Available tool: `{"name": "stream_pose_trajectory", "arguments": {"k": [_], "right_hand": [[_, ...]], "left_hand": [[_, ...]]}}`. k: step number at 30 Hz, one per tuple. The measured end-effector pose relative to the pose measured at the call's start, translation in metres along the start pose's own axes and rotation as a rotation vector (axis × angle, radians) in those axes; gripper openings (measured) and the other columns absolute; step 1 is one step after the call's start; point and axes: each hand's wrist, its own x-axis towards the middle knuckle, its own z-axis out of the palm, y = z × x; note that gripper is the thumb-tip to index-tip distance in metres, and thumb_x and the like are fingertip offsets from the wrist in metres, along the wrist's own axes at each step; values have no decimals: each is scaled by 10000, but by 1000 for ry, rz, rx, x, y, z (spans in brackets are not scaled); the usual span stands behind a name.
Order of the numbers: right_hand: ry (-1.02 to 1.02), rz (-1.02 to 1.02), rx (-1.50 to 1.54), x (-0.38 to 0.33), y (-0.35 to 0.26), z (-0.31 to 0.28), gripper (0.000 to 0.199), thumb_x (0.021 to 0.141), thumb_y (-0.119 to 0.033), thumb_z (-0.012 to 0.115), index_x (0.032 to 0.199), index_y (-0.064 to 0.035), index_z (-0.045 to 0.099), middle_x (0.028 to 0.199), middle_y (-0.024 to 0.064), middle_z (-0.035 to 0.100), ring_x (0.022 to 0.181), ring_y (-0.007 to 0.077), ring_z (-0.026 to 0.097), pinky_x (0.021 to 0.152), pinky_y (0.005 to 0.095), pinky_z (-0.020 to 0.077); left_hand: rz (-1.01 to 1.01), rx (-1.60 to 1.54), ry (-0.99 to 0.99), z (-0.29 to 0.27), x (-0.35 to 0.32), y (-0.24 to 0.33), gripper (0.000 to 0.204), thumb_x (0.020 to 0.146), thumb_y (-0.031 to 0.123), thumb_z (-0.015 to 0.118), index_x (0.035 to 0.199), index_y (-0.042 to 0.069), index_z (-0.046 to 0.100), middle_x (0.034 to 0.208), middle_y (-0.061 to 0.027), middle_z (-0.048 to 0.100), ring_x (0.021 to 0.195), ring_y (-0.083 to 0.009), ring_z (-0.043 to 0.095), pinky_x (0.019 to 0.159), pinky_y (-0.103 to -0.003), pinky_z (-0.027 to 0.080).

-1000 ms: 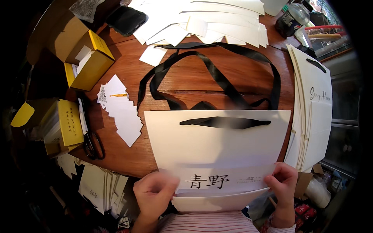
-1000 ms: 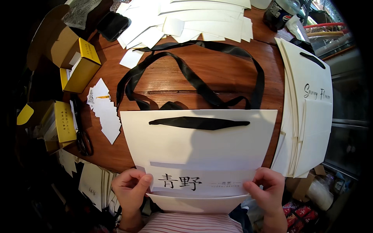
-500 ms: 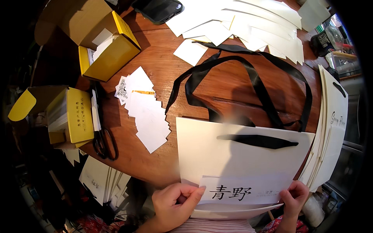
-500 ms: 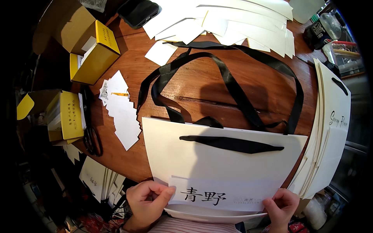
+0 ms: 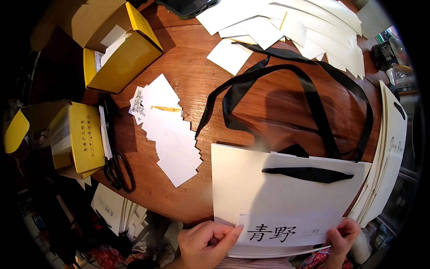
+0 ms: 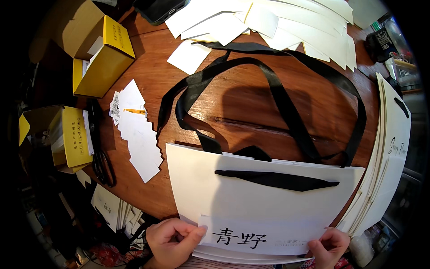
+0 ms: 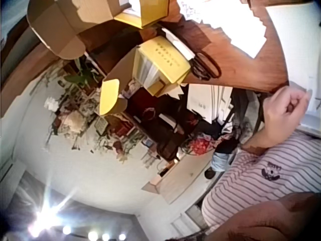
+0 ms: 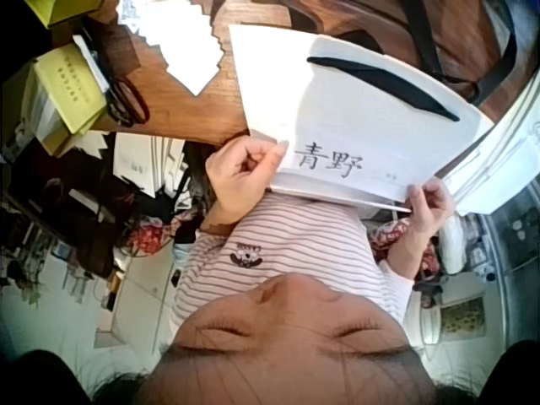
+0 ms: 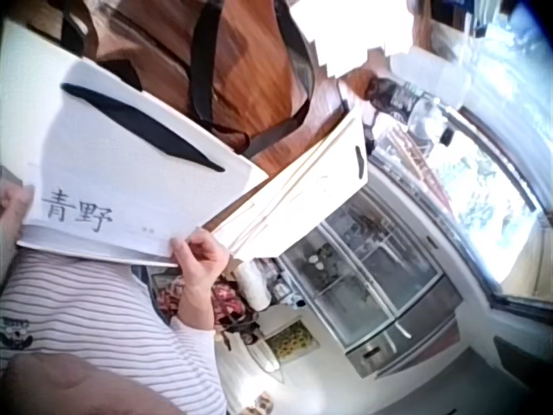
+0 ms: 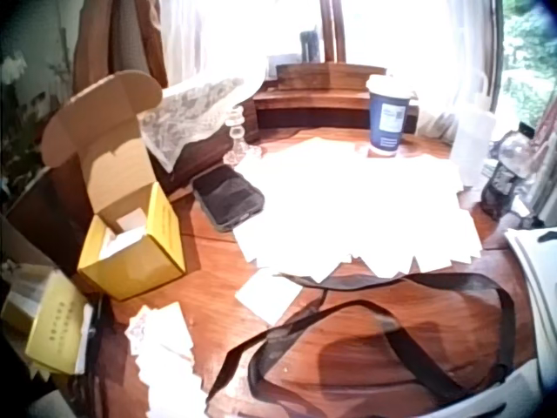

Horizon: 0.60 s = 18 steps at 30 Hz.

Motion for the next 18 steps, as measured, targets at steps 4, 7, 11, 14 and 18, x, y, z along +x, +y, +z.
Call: {"name": "stream_pose_trajectory", "arguments": {"k": [4, 7, 11, 14, 18], "right_hand": [[-2, -1, -26, -1, 2, -2, 330, 717, -134, 772, 665, -19, 467, 579, 51, 542, 368, 104, 471, 339, 216, 345], [39, -67, -51, -3, 7, -2, 358, 715, -159, 789, 666, -17, 465, 590, 57, 545, 373, 104, 470, 340, 214, 341], [98, -134, -39, -5, 18, -4, 397, 713, -197, 812, 663, -15, 463, 614, 64, 545, 385, 103, 468, 346, 211, 339], [115, -128, -41, -6, 14, 0, 413, 712, -217, 821, 663, -15, 464, 630, 62, 538, 397, 100, 466, 352, 210, 338], [106, -179, -91, -5, 26, -12, 422, 713, -230, 827, 664, -14, 467, 643, 60, 532, 416, 98, 467, 359, 211, 334]], "left_hand": [[8, -37, 47, 2, 1, 7, 120, 782, 15, 759, 744, -20, 651, 591, -4, 563, 504, -23, 457, 456, -188, 365], [2, -33, 32, 1, 2, 6, 113, 780, 8, 757, 748, -19, 652, 590, -7, 565, 509, -24, 465, 462, -184, 372], [24, -26, 21, 1, 3, 5, 109, 782, -2, 751, 750, -20, 649, 587, -11, 562, 509, -24, 464, 462, -183, 370], [47, -20, 16, 2, 5, 5, 109, 782, -10, 748, 748, -24, 646, 586, -12, 557, 509, -22, 457, 460, -181, 362], [36, -23, 25, 2, 4, 5, 108, 782, -16, 746, 753, -29, 643, 591, -11, 554, 509, -21, 448, 458, -179, 352]]}}
